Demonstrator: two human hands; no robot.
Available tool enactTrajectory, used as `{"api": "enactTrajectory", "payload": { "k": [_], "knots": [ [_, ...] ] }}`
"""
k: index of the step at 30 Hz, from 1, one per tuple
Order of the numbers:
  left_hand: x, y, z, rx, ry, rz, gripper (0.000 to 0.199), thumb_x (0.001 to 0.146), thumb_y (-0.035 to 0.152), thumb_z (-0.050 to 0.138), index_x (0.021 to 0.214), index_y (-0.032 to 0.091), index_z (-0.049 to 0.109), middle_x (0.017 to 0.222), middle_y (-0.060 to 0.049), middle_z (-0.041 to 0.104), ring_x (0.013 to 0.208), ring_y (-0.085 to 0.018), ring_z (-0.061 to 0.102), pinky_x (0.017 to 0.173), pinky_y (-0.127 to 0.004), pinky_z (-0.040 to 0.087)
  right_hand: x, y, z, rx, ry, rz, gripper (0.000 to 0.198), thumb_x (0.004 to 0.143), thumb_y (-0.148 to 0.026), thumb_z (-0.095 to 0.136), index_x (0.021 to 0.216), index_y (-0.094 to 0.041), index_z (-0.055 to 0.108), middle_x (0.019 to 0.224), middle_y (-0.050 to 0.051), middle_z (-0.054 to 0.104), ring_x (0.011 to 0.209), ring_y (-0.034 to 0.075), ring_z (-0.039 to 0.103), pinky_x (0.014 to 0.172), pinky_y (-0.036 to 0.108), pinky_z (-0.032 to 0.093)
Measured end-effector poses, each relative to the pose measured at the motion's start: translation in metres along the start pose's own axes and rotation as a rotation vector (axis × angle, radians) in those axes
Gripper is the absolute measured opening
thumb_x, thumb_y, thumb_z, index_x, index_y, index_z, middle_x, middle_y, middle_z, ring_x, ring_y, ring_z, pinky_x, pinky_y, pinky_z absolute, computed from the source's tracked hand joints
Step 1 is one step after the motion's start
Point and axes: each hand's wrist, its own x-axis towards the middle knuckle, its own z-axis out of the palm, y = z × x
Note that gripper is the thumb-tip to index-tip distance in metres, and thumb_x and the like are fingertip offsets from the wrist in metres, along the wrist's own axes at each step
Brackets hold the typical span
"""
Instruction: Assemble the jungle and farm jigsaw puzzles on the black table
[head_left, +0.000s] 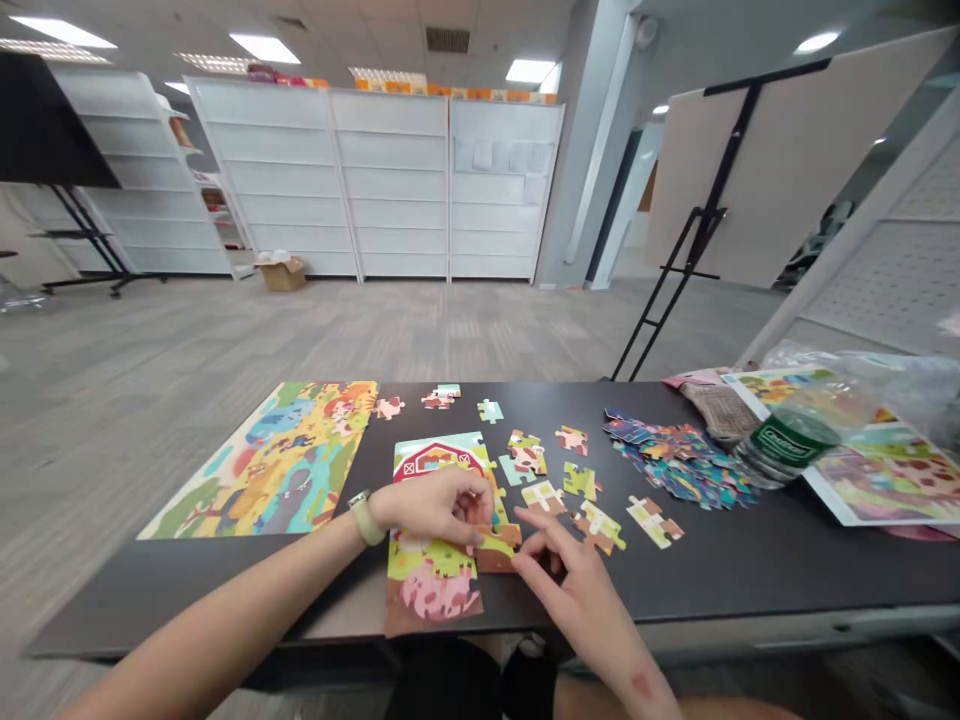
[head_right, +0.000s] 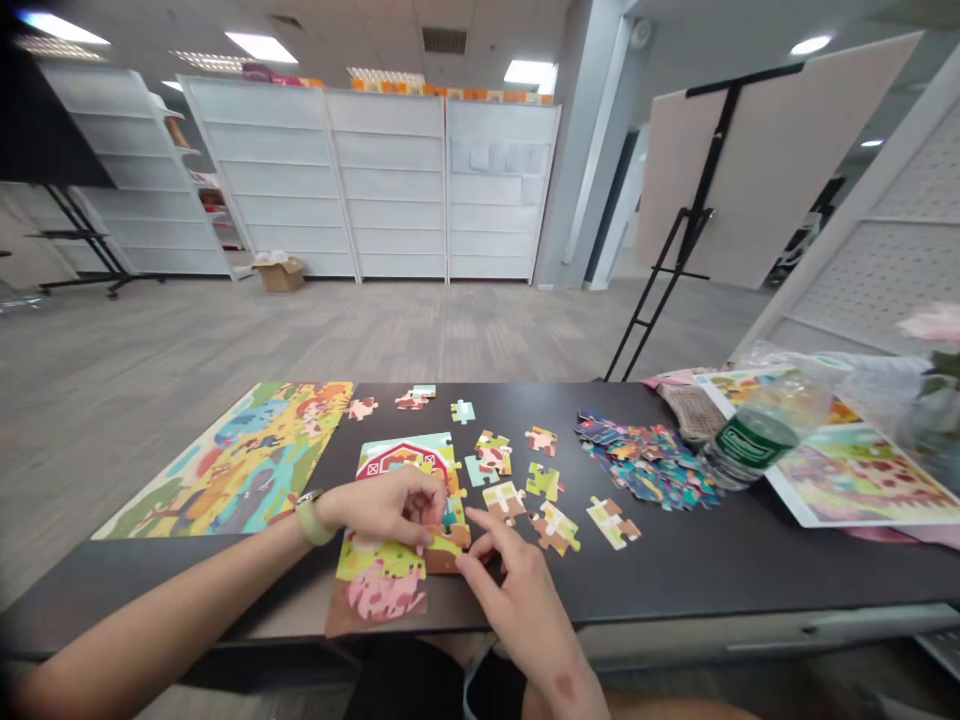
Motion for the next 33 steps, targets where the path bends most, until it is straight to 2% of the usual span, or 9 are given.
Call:
{"api": "enactTrajectory", "payload": {
  "k": [3, 7, 10, 16, 23, 27, 29, 30, 33],
  "knots": [
    [-0.001, 0.003, 0.001, 0.119, -0.003, 0.061, 0.021, 0.081, 0.031, 0.075, 0.084, 0.017, 0.060, 0.074, 0.000, 0.064, 0.064, -0.012, 0.062, 0.058, -0.021, 0.047, -0.001, -0.007, 0.003, -0.017, -0.062, 0.031, 0.029, 0.092, -0.031, 0.053, 0.117, -0.021, 0.065, 0.075, -0.001, 0.067, 0.069, 0.016, 0.062, 0.068, 0.026, 0.047],
    [-0.005, 0.007, -0.012, 0.360, 0.099, 0.171, 0.008, 0.083, 0.023, 0.068, 0.086, 0.017, 0.064, 0.084, -0.002, 0.064, 0.069, -0.012, 0.057, 0.063, -0.022, 0.045, -0.002, -0.006, 0.001, -0.087, -0.150, 0.035, 0.028, 0.091, -0.028, 0.052, 0.114, -0.020, 0.065, 0.076, 0.000, 0.065, 0.074, 0.018, 0.063, 0.073, 0.029, 0.049],
    [-0.005, 0.005, -0.018, 0.423, 0.119, 0.191, 0.012, 0.082, 0.023, 0.068, 0.091, 0.017, 0.064, 0.087, -0.003, 0.063, 0.072, -0.014, 0.056, 0.065, -0.023, 0.045, -0.001, -0.005, 0.004, -0.173, -0.128, 0.013, 0.029, 0.090, -0.026, 0.051, 0.115, -0.022, 0.065, 0.078, 0.001, 0.064, 0.079, 0.020, 0.063, 0.077, 0.032, 0.050],
    [-0.001, -0.002, -0.012, 0.576, 0.067, 0.278, 0.025, 0.078, 0.038, 0.077, 0.090, 0.020, 0.066, 0.087, -0.003, 0.061, 0.080, -0.018, 0.055, 0.074, -0.028, 0.043, 0.002, -0.005, 0.009, -0.300, -0.060, -0.095, 0.017, 0.083, -0.021, 0.057, 0.097, -0.023, 0.066, 0.100, 0.006, 0.064, 0.100, 0.025, 0.059, 0.087, 0.038, 0.050],
    [-0.001, -0.005, -0.006, 0.655, 0.078, 0.266, 0.030, 0.075, 0.040, 0.079, 0.094, 0.021, 0.066, 0.093, -0.004, 0.061, 0.088, -0.021, 0.057, 0.078, -0.029, 0.044, 0.000, -0.010, 0.003, -0.303, -0.144, -0.145, 0.016, 0.085, -0.019, 0.059, 0.093, -0.025, 0.071, 0.102, 0.006, 0.062, 0.099, 0.023, 0.059, 0.087, 0.037, 0.051],
    [-0.004, 0.000, -0.013, 0.559, 0.078, 0.261, 0.028, 0.078, 0.038, 0.077, 0.097, 0.020, 0.066, 0.094, -0.004, 0.064, 0.084, -0.019, 0.059, 0.076, -0.029, 0.046, -0.002, -0.012, 0.002, -0.286, -0.145, -0.174, 0.018, 0.085, -0.021, 0.059, 0.095, -0.026, 0.073, 0.104, 0.007, 0.061, 0.102, 0.023, 0.060, 0.088, 0.036, 0.052],
    [-0.008, 0.004, -0.026, 0.490, 0.162, 0.228, 0.021, 0.084, 0.034, 0.069, 0.098, 0.019, 0.066, 0.093, -0.004, 0.067, 0.081, -0.017, 0.060, 0.075, -0.028, 0.047, -0.003, -0.008, 0.001, -0.253, -0.102, -0.170, 0.022, 0.087, -0.022, 0.056, 0.103, -0.026, 0.071, 0.108, 0.007, 0.062, 0.103, 0.023, 0.061, 0.090, 0.037, 0.052],
    [-0.011, 0.005, -0.035, 0.480, 0.248, 0.205, 0.016, 0.088, 0.032, 0.064, 0.097, 0.019, 0.065, 0.092, -0.004, 0.067, 0.081, -0.017, 0.061, 0.075, -0.028, 0.048, -0.003, -0.005, 0.000, -0.235, -0.058, -0.153, 0.024, 0.088, -0.023, 0.053, 0.106, -0.025, 0.070, 0.109, 0.008, 0.063, 0.101, 0.023, 0.062, 0.089, 0.036, 0.053],
    [-0.022, 0.003, -0.067, 0.594, 0.642, 0.128, 0.011, 0.089, 0.025, 0.056, 0.088, 0.019, 0.064, 0.088, -0.003, 0.068, 0.080, -0.017, 0.061, 0.073, -0.028, 0.048, -0.003, 0.007, -0.004, -0.187, 0.072, -0.070, 0.026, 0.093, -0.026, 0.045, 0.106, -0.022, 0.068, 0.101, 0.008, 0.066, 0.084, 0.020, 0.065, 0.075, 0.032, 0.056]
  ]
}}
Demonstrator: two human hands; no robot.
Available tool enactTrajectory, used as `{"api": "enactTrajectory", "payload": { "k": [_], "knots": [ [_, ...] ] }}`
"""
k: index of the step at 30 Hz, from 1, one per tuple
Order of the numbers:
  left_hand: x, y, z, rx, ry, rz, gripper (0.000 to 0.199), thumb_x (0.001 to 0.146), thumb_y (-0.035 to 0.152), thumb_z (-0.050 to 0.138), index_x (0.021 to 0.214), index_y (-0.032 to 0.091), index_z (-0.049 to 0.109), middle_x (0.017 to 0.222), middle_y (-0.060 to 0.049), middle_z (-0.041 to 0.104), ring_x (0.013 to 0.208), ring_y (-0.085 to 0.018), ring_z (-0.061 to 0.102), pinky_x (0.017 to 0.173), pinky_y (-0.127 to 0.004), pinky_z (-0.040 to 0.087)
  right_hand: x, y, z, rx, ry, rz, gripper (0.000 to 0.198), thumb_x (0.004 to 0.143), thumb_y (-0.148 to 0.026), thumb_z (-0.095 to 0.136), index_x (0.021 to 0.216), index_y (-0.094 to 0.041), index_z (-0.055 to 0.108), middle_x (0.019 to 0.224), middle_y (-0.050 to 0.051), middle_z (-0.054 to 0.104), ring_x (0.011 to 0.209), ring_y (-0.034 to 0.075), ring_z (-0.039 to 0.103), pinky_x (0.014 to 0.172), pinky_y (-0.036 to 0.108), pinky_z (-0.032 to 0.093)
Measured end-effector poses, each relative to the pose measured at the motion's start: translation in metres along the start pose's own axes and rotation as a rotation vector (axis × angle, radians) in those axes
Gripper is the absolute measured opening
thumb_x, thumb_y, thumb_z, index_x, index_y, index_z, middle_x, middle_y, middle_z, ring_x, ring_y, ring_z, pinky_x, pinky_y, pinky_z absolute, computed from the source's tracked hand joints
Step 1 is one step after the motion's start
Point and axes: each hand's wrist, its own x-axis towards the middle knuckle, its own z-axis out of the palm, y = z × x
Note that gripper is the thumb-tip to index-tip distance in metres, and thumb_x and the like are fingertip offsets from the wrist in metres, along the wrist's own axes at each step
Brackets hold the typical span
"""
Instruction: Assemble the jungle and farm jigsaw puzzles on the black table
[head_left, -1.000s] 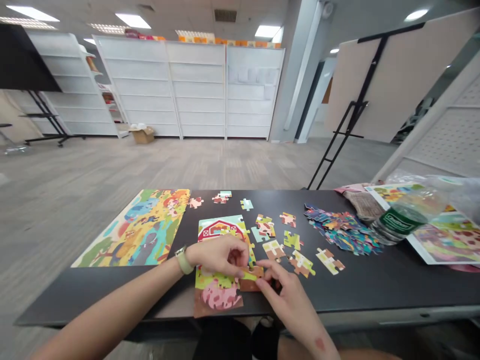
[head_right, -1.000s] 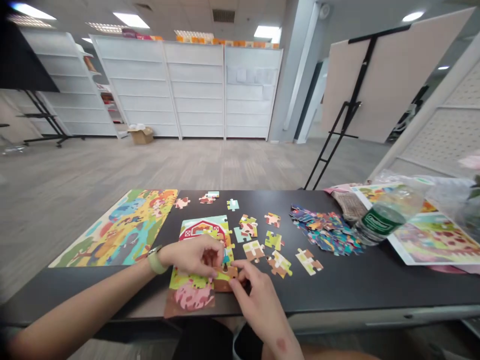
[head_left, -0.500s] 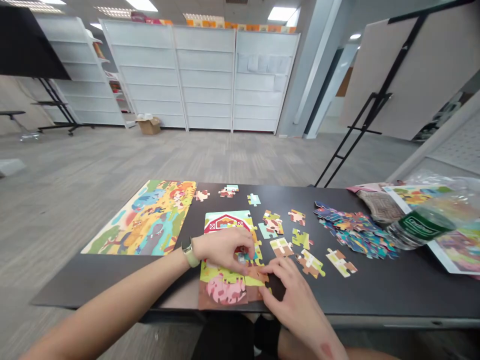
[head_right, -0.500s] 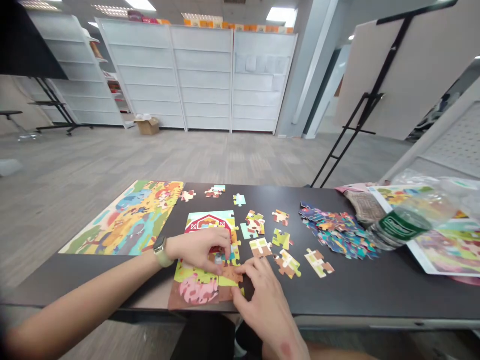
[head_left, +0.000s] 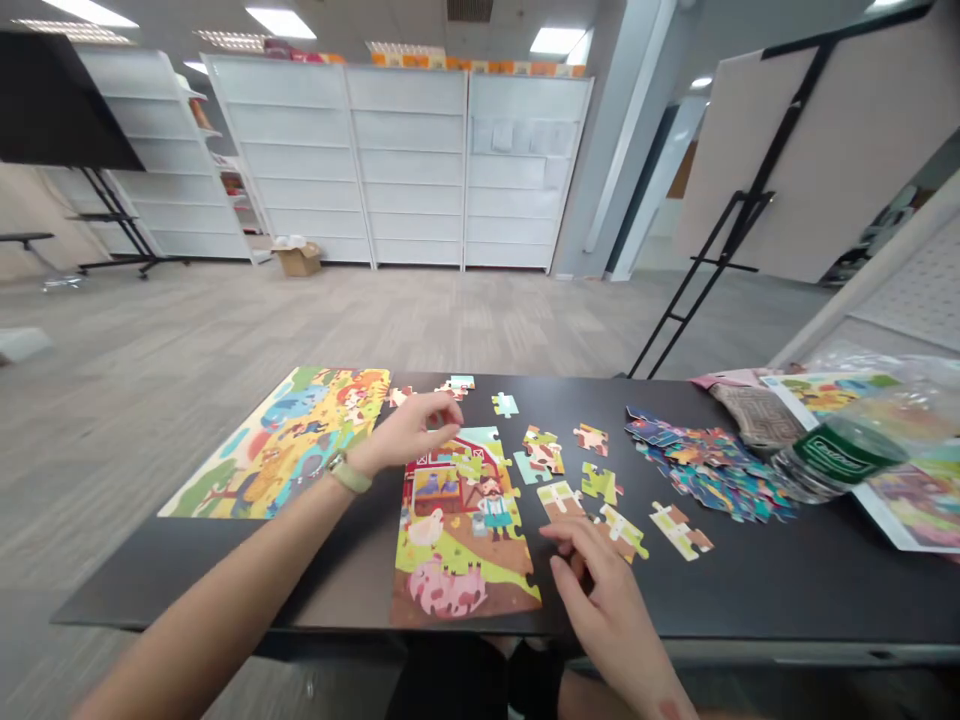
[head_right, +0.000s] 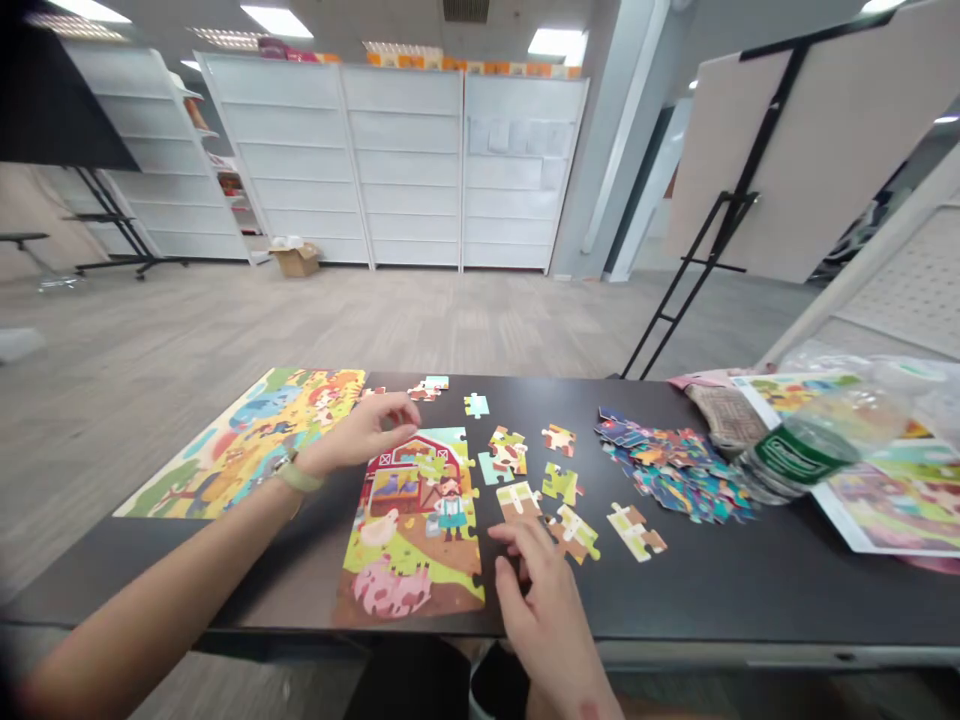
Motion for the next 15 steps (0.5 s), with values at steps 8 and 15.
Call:
{"api": "enactTrajectory", "payload": {
  "k": [8, 15],
  "knots": [
    [-0.002, -0.070, -0.052, 0.282, 0.359, -0.343, 0.014, 0.078, 0.025, 0.056, 0.083, 0.020, 0.068, 0.084, -0.004, 0.071, 0.082, -0.022, 0.066, 0.075, -0.031, 0.050, -0.002, 0.010, 0.007, -0.096, -0.113, -0.237, 0.034, 0.089, -0.023, 0.054, 0.119, -0.028, 0.070, 0.124, 0.007, 0.069, 0.120, 0.028, 0.059, 0.100, 0.045, 0.053],
    [-0.019, -0.106, -0.097, 0.351, 0.537, -0.548, 0.032, 0.079, 0.025, 0.044, 0.096, 0.015, 0.069, 0.085, -0.006, 0.073, 0.079, -0.022, 0.067, 0.073, -0.031, 0.051, -0.001, 0.006, 0.009, -0.191, -0.118, -0.289, 0.032, 0.088, -0.028, 0.057, 0.117, -0.028, 0.072, 0.125, 0.006, 0.070, 0.115, 0.029, 0.064, 0.096, 0.046, 0.056]
  ]
}}
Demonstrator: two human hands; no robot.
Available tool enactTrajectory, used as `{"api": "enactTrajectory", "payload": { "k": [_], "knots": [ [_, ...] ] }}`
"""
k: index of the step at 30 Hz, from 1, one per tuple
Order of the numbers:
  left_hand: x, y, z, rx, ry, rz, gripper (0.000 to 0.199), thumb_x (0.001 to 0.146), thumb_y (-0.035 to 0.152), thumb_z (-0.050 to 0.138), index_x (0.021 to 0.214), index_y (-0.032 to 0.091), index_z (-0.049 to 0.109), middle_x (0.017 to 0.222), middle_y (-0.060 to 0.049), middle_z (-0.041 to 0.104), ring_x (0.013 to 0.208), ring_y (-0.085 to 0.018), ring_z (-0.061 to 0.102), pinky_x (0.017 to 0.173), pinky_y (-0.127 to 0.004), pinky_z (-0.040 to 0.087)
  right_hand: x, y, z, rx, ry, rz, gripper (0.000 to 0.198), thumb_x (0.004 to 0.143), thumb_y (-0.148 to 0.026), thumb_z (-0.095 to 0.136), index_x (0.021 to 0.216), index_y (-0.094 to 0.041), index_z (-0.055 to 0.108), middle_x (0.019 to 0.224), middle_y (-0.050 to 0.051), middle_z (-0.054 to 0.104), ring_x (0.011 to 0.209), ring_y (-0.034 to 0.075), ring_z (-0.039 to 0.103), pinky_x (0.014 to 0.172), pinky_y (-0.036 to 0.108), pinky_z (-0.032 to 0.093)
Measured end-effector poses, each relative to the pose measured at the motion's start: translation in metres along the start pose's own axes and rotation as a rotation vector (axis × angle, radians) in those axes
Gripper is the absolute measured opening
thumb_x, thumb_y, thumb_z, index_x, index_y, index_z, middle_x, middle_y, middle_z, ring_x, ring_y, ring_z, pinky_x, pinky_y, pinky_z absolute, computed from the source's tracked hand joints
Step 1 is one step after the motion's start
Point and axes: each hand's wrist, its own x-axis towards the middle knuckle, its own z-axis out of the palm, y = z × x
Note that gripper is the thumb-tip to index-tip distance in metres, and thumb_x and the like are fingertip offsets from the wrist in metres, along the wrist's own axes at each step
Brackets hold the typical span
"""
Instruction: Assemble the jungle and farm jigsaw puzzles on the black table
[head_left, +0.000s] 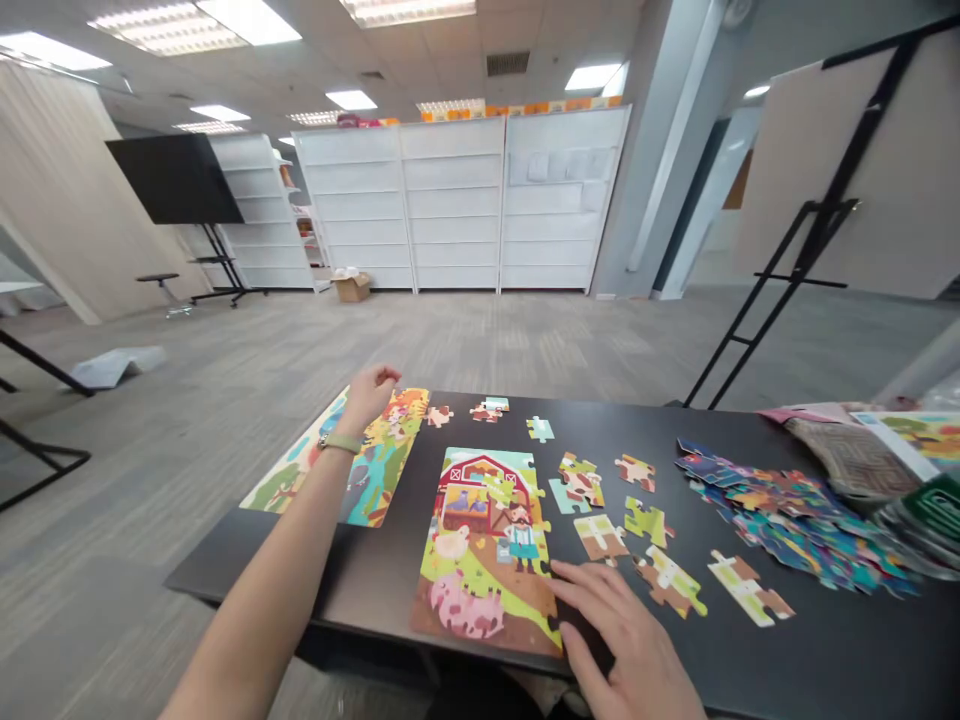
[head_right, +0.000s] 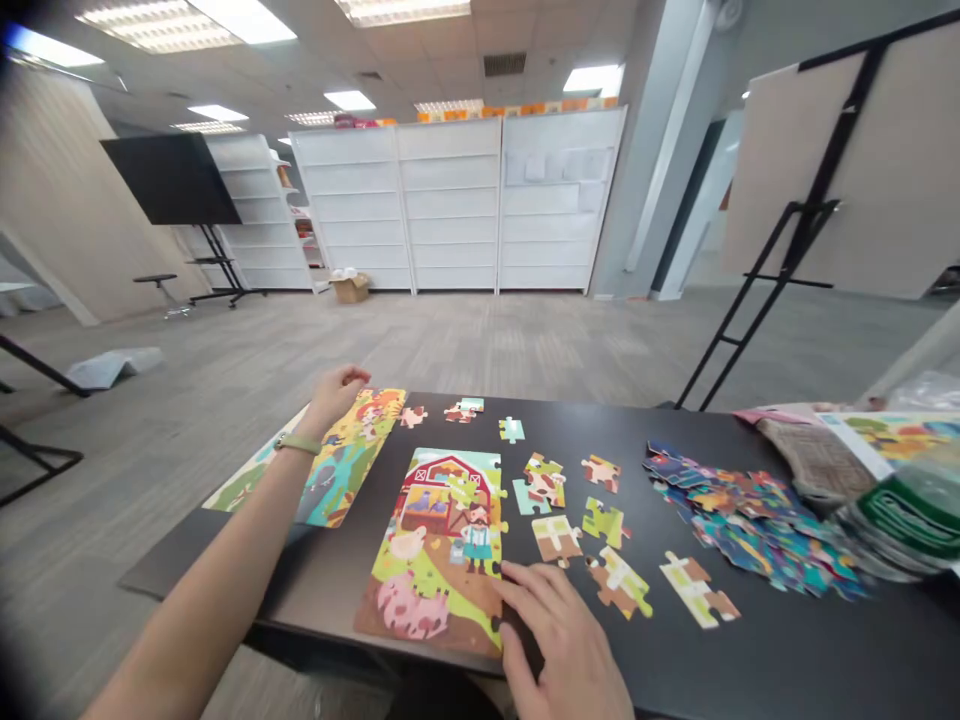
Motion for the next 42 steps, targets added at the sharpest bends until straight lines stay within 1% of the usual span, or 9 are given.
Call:
{"api": "enactTrajectory", "payload": {
  "k": [4, 10, 15, 20, 23, 28, 32, 38, 42],
  "knots": [
    [-0.003, -0.007, 0.005, 0.053, -0.126, -0.010, 0.031, 0.079, 0.030, 0.050, 0.098, 0.015, 0.070, 0.086, -0.005, 0.074, 0.080, -0.021, 0.068, 0.073, -0.029, 0.052, -0.001, 0.003, 0.002, -0.036, 0.050, 0.015, 0.032, 0.090, -0.029, 0.055, 0.117, -0.026, 0.071, 0.123, 0.007, 0.070, 0.113, 0.027, 0.065, 0.095, 0.042, 0.057],
    [-0.011, -0.022, 0.017, 0.174, -0.315, -0.049, 0.043, 0.069, 0.026, 0.068, 0.111, 0.018, 0.071, 0.121, -0.010, 0.070, 0.116, -0.028, 0.062, 0.097, -0.031, 0.047, -0.002, 0.004, 0.002, -0.005, 0.055, 0.004, 0.029, 0.093, -0.028, 0.052, 0.116, -0.024, 0.068, 0.118, 0.008, 0.071, 0.110, 0.024, 0.066, 0.093, 0.037, 0.057],
    [-0.010, -0.037, 0.027, 0.197, -0.440, -0.110, 0.053, 0.066, 0.014, 0.066, 0.118, 0.018, 0.067, 0.111, -0.008, 0.073, 0.098, -0.023, 0.069, 0.082, -0.025, 0.052, -0.004, 0.004, 0.000, 0.021, 0.067, 0.008, 0.028, 0.093, -0.028, 0.051, 0.114, -0.024, 0.068, 0.115, 0.008, 0.072, 0.108, 0.024, 0.066, 0.093, 0.036, 0.056],
    [-0.009, -0.040, 0.031, 0.190, -0.428, -0.135, 0.051, 0.074, 0.014, 0.056, 0.125, 0.015, 0.061, 0.110, -0.009, 0.071, 0.089, -0.018, 0.070, 0.072, -0.022, 0.051, -0.004, 0.001, -0.001, 0.040, 0.087, 0.035, 0.027, 0.092, -0.027, 0.051, 0.112, -0.025, 0.069, 0.113, 0.007, 0.072, 0.106, 0.023, 0.067, 0.092, 0.035, 0.057],
    [-0.010, -0.036, 0.031, 0.201, -0.431, -0.148, 0.044, 0.077, 0.020, 0.055, 0.120, 0.014, 0.062, 0.096, -0.007, 0.073, 0.080, -0.019, 0.070, 0.068, -0.024, 0.051, -0.004, -0.001, -0.002, 0.068, 0.091, 0.046, 0.027, 0.091, -0.026, 0.052, 0.112, -0.024, 0.069, 0.112, 0.007, 0.072, 0.105, 0.023, 0.067, 0.091, 0.034, 0.057],
    [-0.013, -0.029, 0.030, 0.222, -0.413, -0.099, 0.042, 0.070, 0.029, 0.067, 0.110, 0.017, 0.066, 0.100, -0.007, 0.073, 0.096, -0.025, 0.068, 0.080, -0.027, 0.051, -0.003, -0.003, -0.002, 0.093, 0.083, 0.068, 0.027, 0.092, -0.026, 0.051, 0.113, -0.023, 0.069, 0.112, 0.008, 0.072, 0.105, 0.023, 0.067, 0.092, 0.034, 0.056],
    [-0.014, -0.024, 0.025, 0.205, -0.397, -0.093, 0.048, 0.068, 0.024, 0.066, 0.114, 0.012, 0.064, 0.096, -0.011, 0.072, 0.087, -0.027, 0.068, 0.077, -0.032, 0.052, -0.004, -0.001, -0.001, 0.086, 0.082, 0.070, 0.028, 0.093, -0.027, 0.050, 0.113, -0.023, 0.069, 0.113, 0.008, 0.072, 0.106, 0.023, 0.067, 0.093, 0.035, 0.056],
    [-0.028, 0.021, 0.020, 0.006, -0.447, 0.116, 0.055, 0.074, 0.032, 0.065, 0.127, 0.018, 0.059, 0.116, -0.008, 0.068, 0.102, -0.023, 0.065, 0.084, -0.029, 0.053, -0.004, 0.001, 0.001, 0.066, 0.072, 0.065, 0.028, 0.092, -0.027, 0.051, 0.113, -0.023, 0.069, 0.112, 0.009, 0.072, 0.106, 0.023, 0.067, 0.094, 0.035, 0.056],
    [-0.050, 0.060, 0.027, -0.200, -0.867, 0.448, 0.056, 0.072, 0.019, 0.066, 0.127, 0.022, 0.061, 0.122, -0.005, 0.066, 0.102, -0.021, 0.064, 0.088, -0.029, 0.052, -0.004, -0.001, 0.000, 0.066, 0.072, 0.081, 0.027, 0.092, -0.026, 0.051, 0.113, -0.023, 0.069, 0.112, 0.008, 0.072, 0.105, 0.023, 0.067, 0.092, 0.034, 0.057]
  ]
}}
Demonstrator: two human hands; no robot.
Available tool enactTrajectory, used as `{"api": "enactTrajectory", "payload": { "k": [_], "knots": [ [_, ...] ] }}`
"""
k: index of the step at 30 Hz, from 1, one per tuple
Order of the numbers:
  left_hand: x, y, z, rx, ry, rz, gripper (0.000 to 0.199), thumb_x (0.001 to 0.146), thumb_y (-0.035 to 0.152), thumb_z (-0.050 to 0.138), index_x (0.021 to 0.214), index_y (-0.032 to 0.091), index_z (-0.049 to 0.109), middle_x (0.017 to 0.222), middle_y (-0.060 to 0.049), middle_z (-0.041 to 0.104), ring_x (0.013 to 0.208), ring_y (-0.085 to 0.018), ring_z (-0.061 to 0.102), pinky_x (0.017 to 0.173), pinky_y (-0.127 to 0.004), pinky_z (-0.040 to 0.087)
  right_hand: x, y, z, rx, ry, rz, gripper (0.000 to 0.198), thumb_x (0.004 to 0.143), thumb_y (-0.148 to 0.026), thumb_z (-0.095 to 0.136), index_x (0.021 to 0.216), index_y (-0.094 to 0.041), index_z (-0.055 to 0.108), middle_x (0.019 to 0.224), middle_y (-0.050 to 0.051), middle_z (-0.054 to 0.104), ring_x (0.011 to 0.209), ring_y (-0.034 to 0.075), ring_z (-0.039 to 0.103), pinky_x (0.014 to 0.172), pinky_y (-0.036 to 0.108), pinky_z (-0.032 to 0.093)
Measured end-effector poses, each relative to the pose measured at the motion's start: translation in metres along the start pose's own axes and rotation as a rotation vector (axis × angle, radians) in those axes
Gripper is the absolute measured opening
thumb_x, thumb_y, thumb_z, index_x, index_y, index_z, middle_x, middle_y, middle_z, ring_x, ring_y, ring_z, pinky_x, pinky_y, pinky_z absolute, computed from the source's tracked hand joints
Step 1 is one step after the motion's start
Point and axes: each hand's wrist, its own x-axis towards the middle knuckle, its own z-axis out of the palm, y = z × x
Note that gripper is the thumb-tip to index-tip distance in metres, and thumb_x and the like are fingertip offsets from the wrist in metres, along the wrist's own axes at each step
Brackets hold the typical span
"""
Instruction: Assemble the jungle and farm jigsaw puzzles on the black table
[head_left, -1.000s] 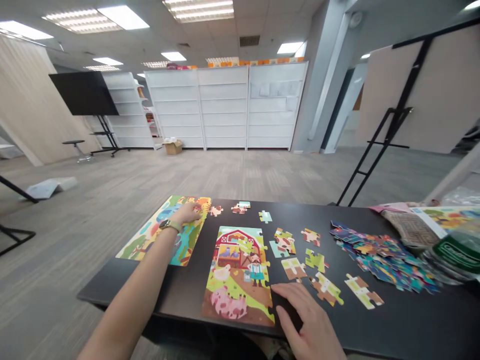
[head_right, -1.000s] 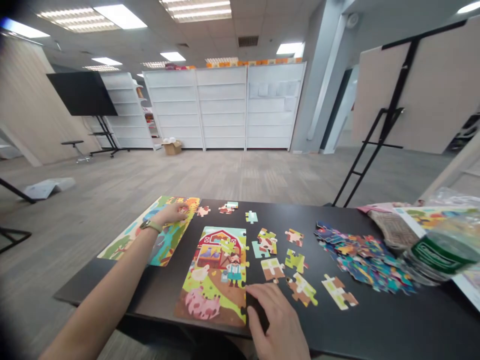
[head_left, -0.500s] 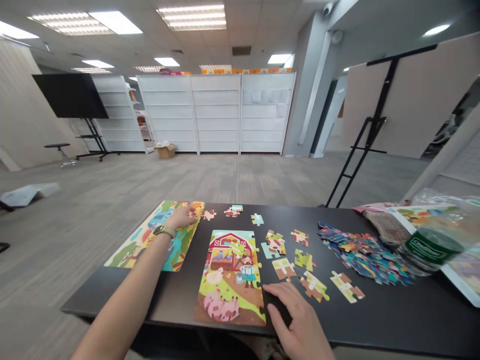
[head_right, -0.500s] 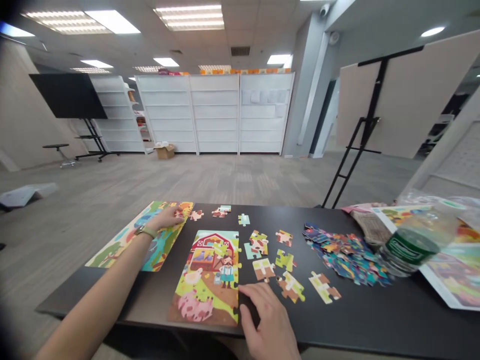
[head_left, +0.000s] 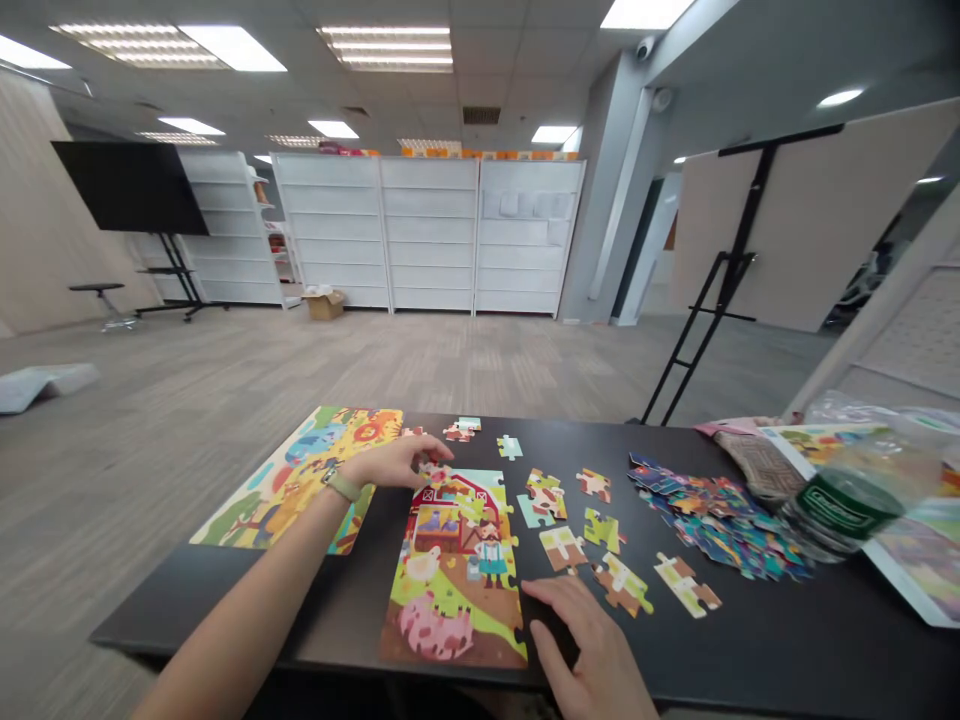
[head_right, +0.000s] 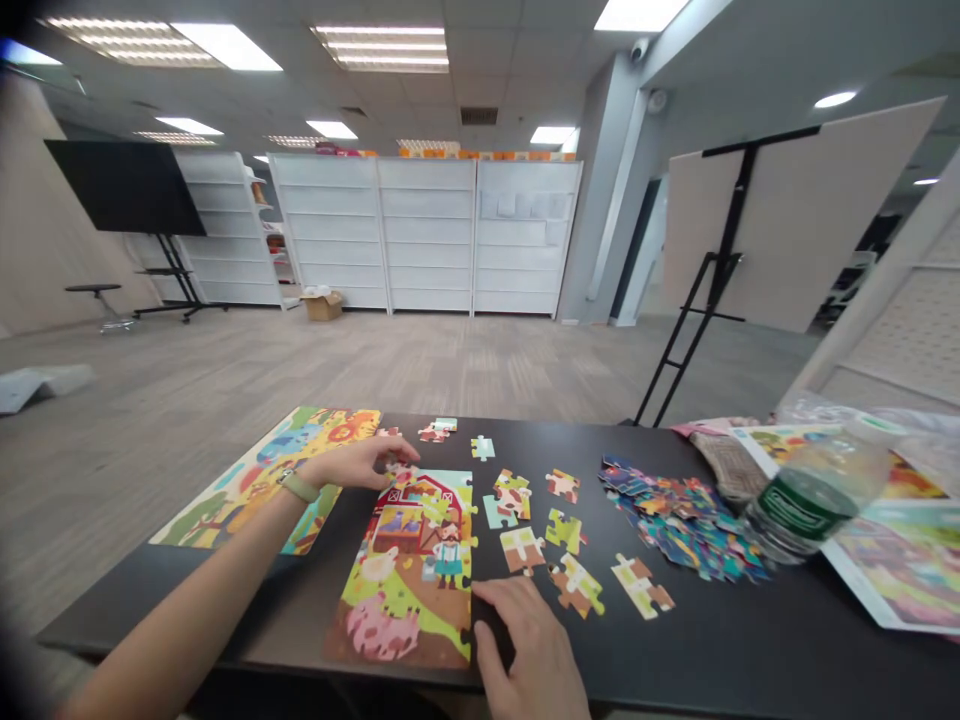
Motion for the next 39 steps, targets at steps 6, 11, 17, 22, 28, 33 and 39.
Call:
{"api": "enactTrajectory", "payload": {
  "k": [6, 11, 17, 22, 28, 33, 39],
  "knots": [
    [0.007, 0.019, 0.021, 0.027, -0.068, 0.193, 0.054, 0.079, 0.023, 0.070, 0.131, 0.025, 0.057, 0.142, -0.007, 0.052, 0.132, -0.027, 0.047, 0.113, -0.038, 0.036, 0.001, 0.000, 0.000, -0.023, 0.012, -0.017, 0.026, 0.092, -0.026, 0.052, 0.112, -0.024, 0.069, 0.110, 0.007, 0.073, 0.103, 0.022, 0.068, 0.091, 0.033, 0.057],
    [0.011, 0.028, 0.036, 0.147, -0.076, 0.199, 0.062, 0.069, 0.037, 0.083, 0.126, 0.023, 0.062, 0.125, -0.008, 0.062, 0.115, -0.028, 0.057, 0.102, -0.037, 0.044, 0.003, 0.001, 0.002, -0.043, 0.033, -0.051, 0.026, 0.091, -0.025, 0.052, 0.111, -0.023, 0.069, 0.108, 0.008, 0.074, 0.101, 0.022, 0.069, 0.090, 0.033, 0.058],
    [0.013, 0.035, 0.046, 0.119, -0.094, 0.174, 0.051, 0.076, 0.028, 0.076, 0.125, 0.024, 0.065, 0.115, -0.006, 0.068, 0.102, -0.024, 0.063, 0.089, -0.032, 0.049, 0.005, 0.000, 0.002, -0.050, 0.050, -0.059, 0.026, 0.091, -0.025, 0.052, 0.110, -0.022, 0.070, 0.108, 0.009, 0.074, 0.101, 0.023, 0.070, 0.087, 0.032, 0.059],
    [0.013, 0.043, 0.054, 0.006, -0.102, 0.236, 0.048, 0.076, 0.029, 0.077, 0.122, 0.021, 0.066, 0.109, -0.006, 0.069, 0.096, -0.021, 0.065, 0.083, -0.029, 0.051, 0.005, 0.001, 0.003, -0.078, 0.055, -0.076, 0.025, 0.090, -0.025, 0.054, 0.110, -0.023, 0.070, 0.107, 0.008, 0.074, 0.100, 0.023, 0.070, 0.088, 0.033, 0.059],
    [0.011, 0.071, 0.080, -0.089, -0.134, 0.380, 0.044, 0.075, 0.037, 0.081, 0.114, 0.022, 0.067, 0.103, -0.005, 0.069, 0.089, -0.019, 0.064, 0.080, -0.027, 0.050, 0.002, 0.006, 0.009, -0.145, 0.085, -0.032, 0.035, 0.090, -0.031, 0.059, 0.123, -0.023, 0.064, 0.125, 0.010, 0.068, 0.115, 0.025, 0.064, 0.095, 0.037, 0.056],
    [0.008, 0.088, 0.096, -0.090, -0.129, 0.445, 0.043, 0.075, 0.036, 0.080, 0.114, 0.024, 0.066, 0.102, -0.005, 0.066, 0.091, -0.021, 0.061, 0.084, -0.029, 0.048, 0.005, 0.001, 0.012, -0.157, 0.051, -0.004, 0.023, 0.087, -0.032, 0.064, 0.109, -0.025, 0.068, 0.118, 0.008, 0.070, 0.114, 0.026, 0.064, 0.094, 0.037, 0.056],
    [0.006, 0.088, 0.084, -0.099, -0.156, 0.437, 0.050, 0.073, 0.026, 0.078, 0.121, 0.027, 0.063, 0.115, -0.005, 0.061, 0.102, -0.023, 0.060, 0.094, -0.033, 0.048, 0.006, -0.003, 0.006, -0.130, 0.077, -0.004, 0.016, 0.087, -0.019, 0.056, 0.099, -0.023, 0.066, 0.107, 0.008, 0.071, 0.102, 0.023, 0.067, 0.087, 0.035, 0.058]
  ]
}}
